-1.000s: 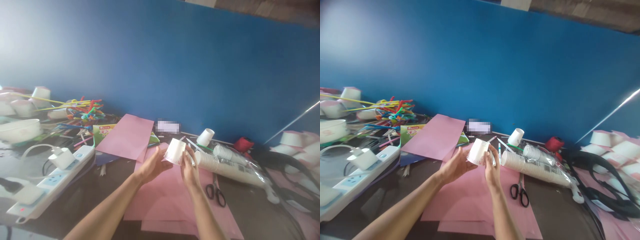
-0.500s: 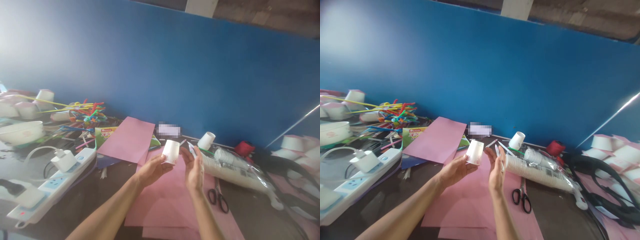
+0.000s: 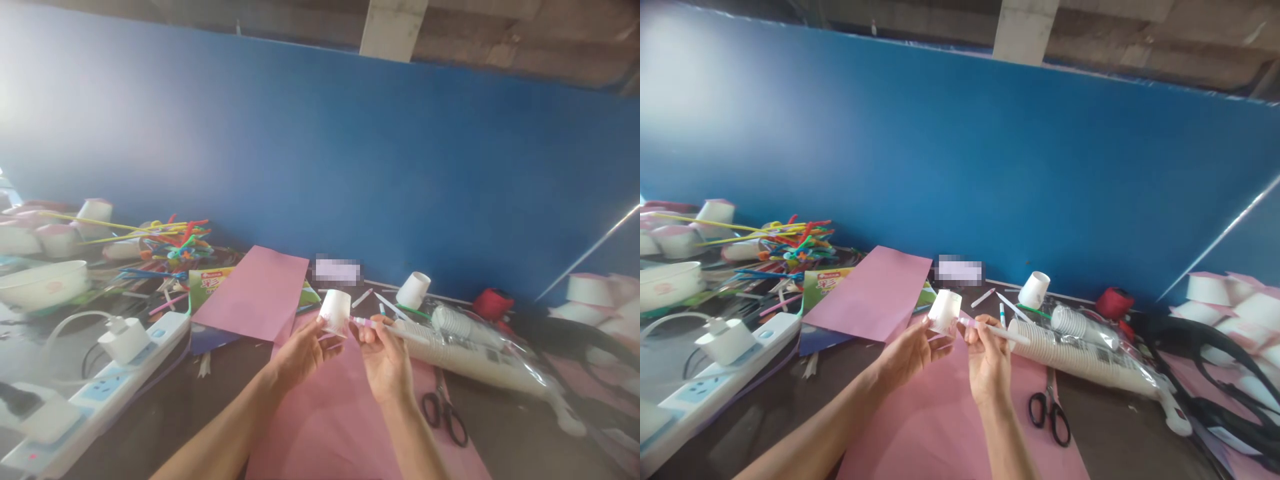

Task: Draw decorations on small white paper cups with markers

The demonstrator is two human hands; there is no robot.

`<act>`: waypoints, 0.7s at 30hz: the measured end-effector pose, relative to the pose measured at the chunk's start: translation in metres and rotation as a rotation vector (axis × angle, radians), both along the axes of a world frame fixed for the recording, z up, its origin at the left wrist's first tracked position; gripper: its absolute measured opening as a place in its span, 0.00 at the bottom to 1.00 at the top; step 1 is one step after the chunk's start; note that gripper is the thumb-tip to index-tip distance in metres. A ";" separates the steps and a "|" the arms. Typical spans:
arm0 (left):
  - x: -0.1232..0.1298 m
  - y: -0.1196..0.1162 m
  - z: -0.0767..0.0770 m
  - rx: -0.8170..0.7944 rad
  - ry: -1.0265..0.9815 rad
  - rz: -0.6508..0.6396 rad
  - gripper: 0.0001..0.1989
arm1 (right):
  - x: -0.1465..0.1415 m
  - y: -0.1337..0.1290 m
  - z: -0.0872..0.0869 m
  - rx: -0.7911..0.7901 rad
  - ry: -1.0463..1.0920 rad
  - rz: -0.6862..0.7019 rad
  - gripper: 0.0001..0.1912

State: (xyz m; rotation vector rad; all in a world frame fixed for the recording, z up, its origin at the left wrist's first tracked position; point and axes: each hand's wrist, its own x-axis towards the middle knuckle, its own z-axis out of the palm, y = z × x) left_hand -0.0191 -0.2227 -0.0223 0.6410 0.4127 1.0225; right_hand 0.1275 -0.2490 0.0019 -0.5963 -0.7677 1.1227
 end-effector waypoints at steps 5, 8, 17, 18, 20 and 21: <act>0.001 0.001 -0.002 0.018 0.023 0.033 0.16 | -0.001 0.003 -0.004 -0.011 -0.001 -0.078 0.10; 0.001 0.003 -0.005 0.047 0.041 0.043 0.16 | -0.003 0.002 -0.004 0.000 -0.034 -0.104 0.11; 0.001 0.001 -0.005 0.120 0.115 0.025 0.19 | -0.009 -0.003 -0.002 0.039 -0.067 -0.076 0.10; 0.001 0.000 -0.004 0.140 0.128 0.016 0.19 | -0.009 -0.003 -0.002 0.034 -0.065 -0.080 0.10; 0.001 0.000 -0.004 0.155 0.133 -0.005 0.20 | -0.009 -0.003 -0.003 0.021 -0.070 -0.092 0.11; 0.001 0.000 -0.004 0.141 0.121 -0.016 0.21 | -0.009 -0.002 -0.003 0.019 -0.077 -0.094 0.11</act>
